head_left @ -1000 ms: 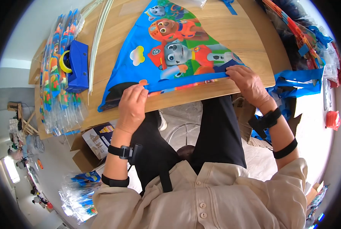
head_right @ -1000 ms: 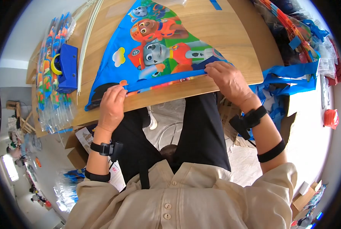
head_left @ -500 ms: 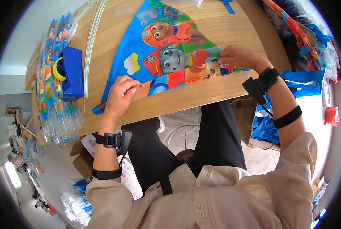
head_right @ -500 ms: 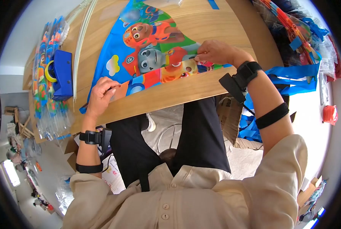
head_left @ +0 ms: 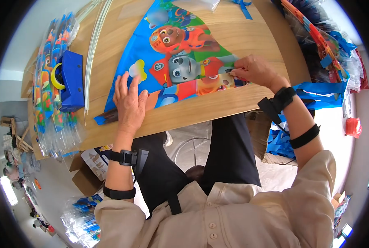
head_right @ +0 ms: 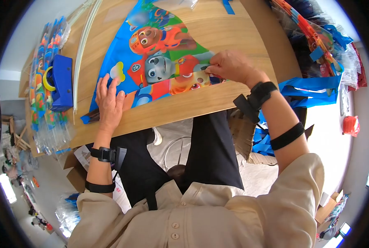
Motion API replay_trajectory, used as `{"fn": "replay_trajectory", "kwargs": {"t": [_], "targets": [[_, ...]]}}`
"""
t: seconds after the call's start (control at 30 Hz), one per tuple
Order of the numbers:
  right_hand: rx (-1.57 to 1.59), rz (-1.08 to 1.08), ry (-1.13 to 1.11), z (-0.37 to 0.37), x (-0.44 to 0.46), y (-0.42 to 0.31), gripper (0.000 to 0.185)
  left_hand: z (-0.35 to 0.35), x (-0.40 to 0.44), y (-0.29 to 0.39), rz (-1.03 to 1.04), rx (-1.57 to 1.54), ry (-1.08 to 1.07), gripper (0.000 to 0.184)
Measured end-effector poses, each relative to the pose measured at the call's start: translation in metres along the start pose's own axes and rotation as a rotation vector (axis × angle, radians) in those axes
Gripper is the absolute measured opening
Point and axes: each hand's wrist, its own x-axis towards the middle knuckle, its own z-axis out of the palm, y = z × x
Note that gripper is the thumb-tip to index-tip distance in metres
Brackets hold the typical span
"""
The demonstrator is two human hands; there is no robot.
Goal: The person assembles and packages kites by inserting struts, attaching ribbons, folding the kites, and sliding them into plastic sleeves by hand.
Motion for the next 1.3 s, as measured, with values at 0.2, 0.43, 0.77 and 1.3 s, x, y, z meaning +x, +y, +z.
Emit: {"fn": "replay_trajectory", "kwargs": {"t": [0.2,0.43,0.77,1.3], "targets": [[-0.306,-0.129,0.540,0.012,-0.025,-0.029,0.033,0.004,0.004,0.012,-0.148,0.275,-0.195,0.057],[-0.213,0.016,0.297,0.049,-0.065,-0.049,0.078,0.004,0.005,0.013,-0.170,0.278,-0.230,0.060],[-0.144,0.130,0.301,0.051,-0.065,-0.031,0.082,0.001,0.007,0.011,-0.222,0.336,-0.230,0.059],[-0.104,-0.165,0.197,0.086,-0.014,-0.175,0.069,-0.009,0.001,-0.002,-0.188,0.166,-0.168,0.060]]}}
